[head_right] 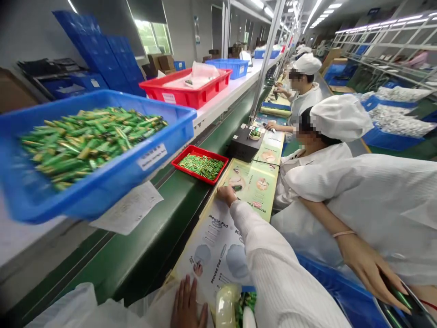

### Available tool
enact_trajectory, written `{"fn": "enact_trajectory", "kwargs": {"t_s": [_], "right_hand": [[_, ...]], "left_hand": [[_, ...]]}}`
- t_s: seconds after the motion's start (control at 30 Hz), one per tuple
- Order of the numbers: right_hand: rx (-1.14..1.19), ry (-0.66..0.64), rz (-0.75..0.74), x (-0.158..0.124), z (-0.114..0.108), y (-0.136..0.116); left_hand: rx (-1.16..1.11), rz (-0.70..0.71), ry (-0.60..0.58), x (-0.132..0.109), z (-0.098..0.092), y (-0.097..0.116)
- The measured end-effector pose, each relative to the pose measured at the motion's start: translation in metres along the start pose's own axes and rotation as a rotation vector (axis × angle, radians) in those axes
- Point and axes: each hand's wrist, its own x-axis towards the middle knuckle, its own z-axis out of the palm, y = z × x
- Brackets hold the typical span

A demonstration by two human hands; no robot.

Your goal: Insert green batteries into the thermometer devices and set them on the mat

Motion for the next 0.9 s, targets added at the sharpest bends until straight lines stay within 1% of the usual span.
{"fn": "enact_trajectory", "kwargs": {"t_s": [0.07, 0.17, 0.23, 0.33, 0.43, 0.5, 0.6, 0.67, 0.7, 0.73, 0.8, 0.87, 0.9], "right_hand": [[0.008, 0.009, 0.100, 0.023, 0.013, 0.010], [0.038, 0.034, 0.202, 0.050, 0.027, 0.016], [0.067, 0.055, 0.237, 0.062, 0.032, 0.015], [0.111, 0.096, 0.258, 0.067, 0.035, 0.013], [0.146, 0.137, 0.266, 0.061, 0.035, 0.012], [0.198, 0.193, 0.263, 0.054, 0.034, 0.012], [0.289, 0.379, 0.294, 0.039, 0.035, 0.011], [0.303, 0.495, 0.358, 0.023, 0.043, 0.008], [0.294, 0.517, 0.381, 0.014, 0.051, 0.006], [0.276, 0.506, 0.388, 0.005, 0.060, 0.005], [0.234, 0.423, 0.383, -0.010, 0.080, 0.004], [0.198, 0.348, 0.374, -0.019, 0.097, 0.009], [0.180, 0.332, 0.360, -0.021, 0.103, 0.014]], "left_hand": [[0.018, -0.003, 0.010, 0.001, 0.002, 0.002], [0.040, -0.016, 0.006, 0.000, 0.004, 0.004], [0.057, -0.024, 0.004, -0.001, 0.004, 0.005], [0.069, -0.016, 0.009, -0.003, 0.003, 0.006], [0.060, 0.008, 0.026, -0.004, 0.002, 0.005], [0.049, 0.002, 0.014, -0.004, 0.001, 0.004], [0.035, -0.005, -0.034, -0.004, -0.002, 0.004], [0.036, 0.002, -0.041, -0.003, -0.005, 0.005], [0.037, 0.012, -0.034, -0.002, -0.007, 0.007], [0.040, 0.023, -0.023, -0.001, -0.009, 0.008], [0.052, 0.049, 0.004, 0.001, -0.011, 0.011], [0.072, 0.072, 0.031, 0.002, -0.012, 0.012], [0.082, 0.080, 0.043, 0.003, -0.012, 0.012]]}}
